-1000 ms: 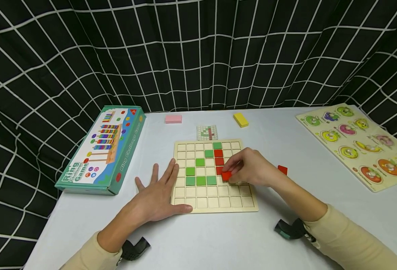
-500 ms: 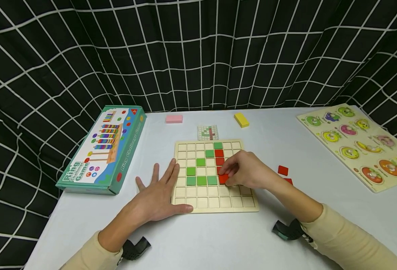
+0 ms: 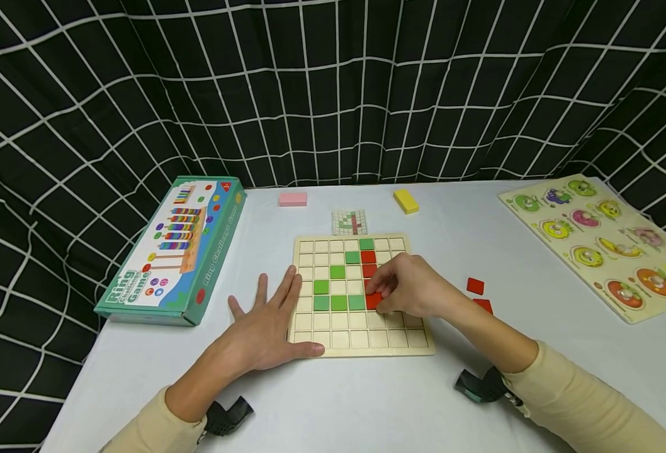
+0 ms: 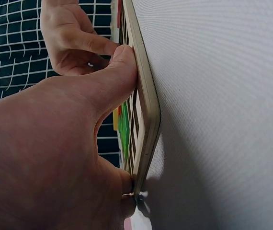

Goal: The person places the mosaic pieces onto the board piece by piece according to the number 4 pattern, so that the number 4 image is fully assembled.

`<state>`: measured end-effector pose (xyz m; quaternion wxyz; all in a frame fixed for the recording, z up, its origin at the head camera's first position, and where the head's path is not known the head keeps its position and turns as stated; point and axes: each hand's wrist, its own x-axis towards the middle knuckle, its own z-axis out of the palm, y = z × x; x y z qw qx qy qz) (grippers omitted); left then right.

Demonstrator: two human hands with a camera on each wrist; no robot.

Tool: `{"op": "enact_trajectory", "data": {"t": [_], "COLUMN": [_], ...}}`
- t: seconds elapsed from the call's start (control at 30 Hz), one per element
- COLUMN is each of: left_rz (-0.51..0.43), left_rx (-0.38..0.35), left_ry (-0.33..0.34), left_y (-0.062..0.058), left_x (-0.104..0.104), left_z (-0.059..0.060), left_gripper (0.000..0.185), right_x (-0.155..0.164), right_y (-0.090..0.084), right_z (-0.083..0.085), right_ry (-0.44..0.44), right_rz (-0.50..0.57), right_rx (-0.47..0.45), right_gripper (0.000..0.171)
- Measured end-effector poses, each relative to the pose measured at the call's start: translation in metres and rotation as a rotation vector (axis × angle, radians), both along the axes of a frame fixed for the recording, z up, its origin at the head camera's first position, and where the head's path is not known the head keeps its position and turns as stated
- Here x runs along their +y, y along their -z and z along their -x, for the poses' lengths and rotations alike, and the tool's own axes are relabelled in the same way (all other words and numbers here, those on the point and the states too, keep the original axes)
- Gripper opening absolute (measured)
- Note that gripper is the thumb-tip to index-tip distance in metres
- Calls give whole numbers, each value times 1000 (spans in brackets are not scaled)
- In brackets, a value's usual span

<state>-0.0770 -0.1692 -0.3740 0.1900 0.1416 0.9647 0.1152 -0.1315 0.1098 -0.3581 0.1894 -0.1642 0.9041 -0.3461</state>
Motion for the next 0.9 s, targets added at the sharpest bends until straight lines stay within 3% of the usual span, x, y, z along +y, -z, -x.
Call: {"op": "enact_trajectory", "data": {"t": [0.9], "left_rz": [-13], "left_rx": [2], "left_ry": [5], "left_y": [0], "left_x": [0], "left_z": [0], "left_gripper": [124], "right_x": [25], "right_y": [-3], "right_z": [-2], "right_ry": [-4], "right_rz": [97], "right_rx": [52], "right_gripper": [13]}}
